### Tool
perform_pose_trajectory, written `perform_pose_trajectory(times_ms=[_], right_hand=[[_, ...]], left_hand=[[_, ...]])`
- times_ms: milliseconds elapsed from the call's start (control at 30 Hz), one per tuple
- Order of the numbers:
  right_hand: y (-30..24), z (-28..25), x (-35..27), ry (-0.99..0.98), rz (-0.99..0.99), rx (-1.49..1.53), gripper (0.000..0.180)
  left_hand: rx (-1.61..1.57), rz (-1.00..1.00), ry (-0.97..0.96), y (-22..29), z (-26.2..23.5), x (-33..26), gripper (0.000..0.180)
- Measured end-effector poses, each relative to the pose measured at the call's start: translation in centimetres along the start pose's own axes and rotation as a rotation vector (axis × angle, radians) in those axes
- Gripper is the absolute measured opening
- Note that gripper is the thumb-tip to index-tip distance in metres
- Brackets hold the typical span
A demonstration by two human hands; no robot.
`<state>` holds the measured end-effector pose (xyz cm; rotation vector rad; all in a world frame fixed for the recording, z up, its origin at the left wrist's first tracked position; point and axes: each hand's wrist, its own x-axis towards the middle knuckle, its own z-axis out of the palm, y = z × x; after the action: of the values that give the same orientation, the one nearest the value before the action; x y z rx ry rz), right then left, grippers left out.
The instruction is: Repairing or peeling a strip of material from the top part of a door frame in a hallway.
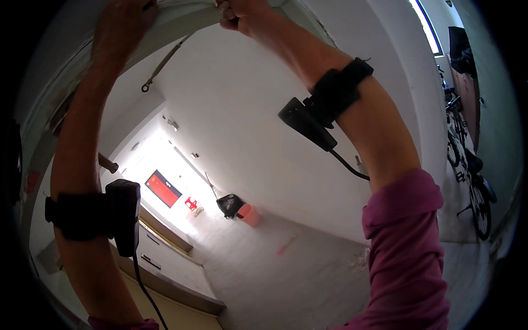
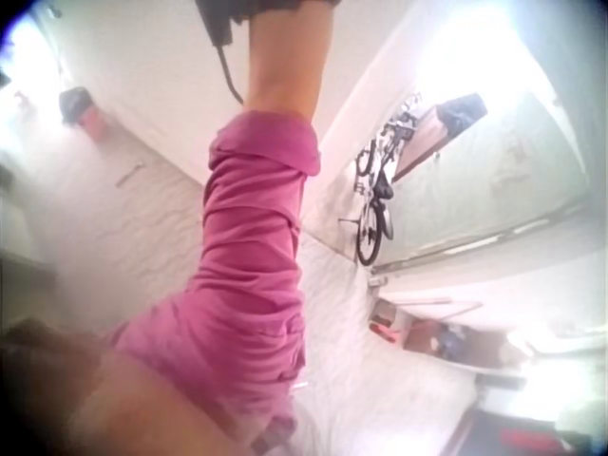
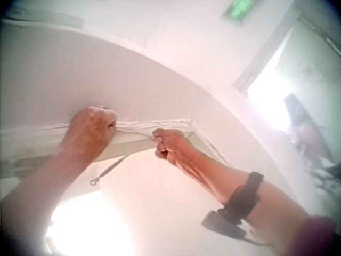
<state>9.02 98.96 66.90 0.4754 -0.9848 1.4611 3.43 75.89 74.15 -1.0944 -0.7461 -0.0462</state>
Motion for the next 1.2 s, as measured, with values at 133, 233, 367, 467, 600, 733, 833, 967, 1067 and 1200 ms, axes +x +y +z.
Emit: perform_pose_trajectory(times_ms=[133, 233, 367, 467, 600, 733, 833, 967, 1067, 1200], right_hand=[[-0.4, 0.5, 0.0, -0.032, -0.016, -0.104, 0.023], [-1.0, 0.8, 0.1, 0.02, 0.042, -0.063, 0.024], [-2.3, 1.2, 0.6, 0.038, 0.073, -0.073, 0.028], [-2.6, 2.0, 0.6, -0.007, 0.069, -0.104, 0.031], [-2.3, 2.6, 1.7, -0.004, 0.056, -0.166, 0.033], [-2.6, 1.1, 4.5, -0.048, 0.017, -0.188, 0.032], [-2.0, 1.4, 4.9, -0.155, 0.005, -0.167, 0.029], [-2.6, 1.9, 0.3, -0.07, -0.048, -0.189, 0.021], [-3.8, -0.9, -0.3, -0.109, -0.147, -0.406, 0.02], [-3.2, 1.6, -4.7, -0.038, -0.455, -0.871, 0.054]], left_hand=[[0.042, -0.014, -0.047, -0.9, 0.3, 0.3, 0.015], [0.019, -0.029, -0.055, -0.7, 0.3, 0.2, 0.015], [0.033, -0.049, -0.089, -0.3, 0.7, 0.5, 0.015], [0.077, -0.041, -0.085, -0.8, 0.7, 0.3, 0.015], [0.012, 0.009, 0.001, -1.5, 1.2, -0.3, 0.015], [-0.075, -0.006, -0.012, -0.8, 0.8, 0.2, 0.014], [-0.065, -0.002, 0.006, -1.3, 1.0, -0.1, 0.014], [-0.121, -0.05, 0.001, -1.5, 1.1, -0.6, 0.014], [-0.04, -0.038, 0.014, -0.8, 1.1, -0.1, 0.015], [0.049, -0.051, -0.078, -1.1, 1.4, -0.2, 0.017]])
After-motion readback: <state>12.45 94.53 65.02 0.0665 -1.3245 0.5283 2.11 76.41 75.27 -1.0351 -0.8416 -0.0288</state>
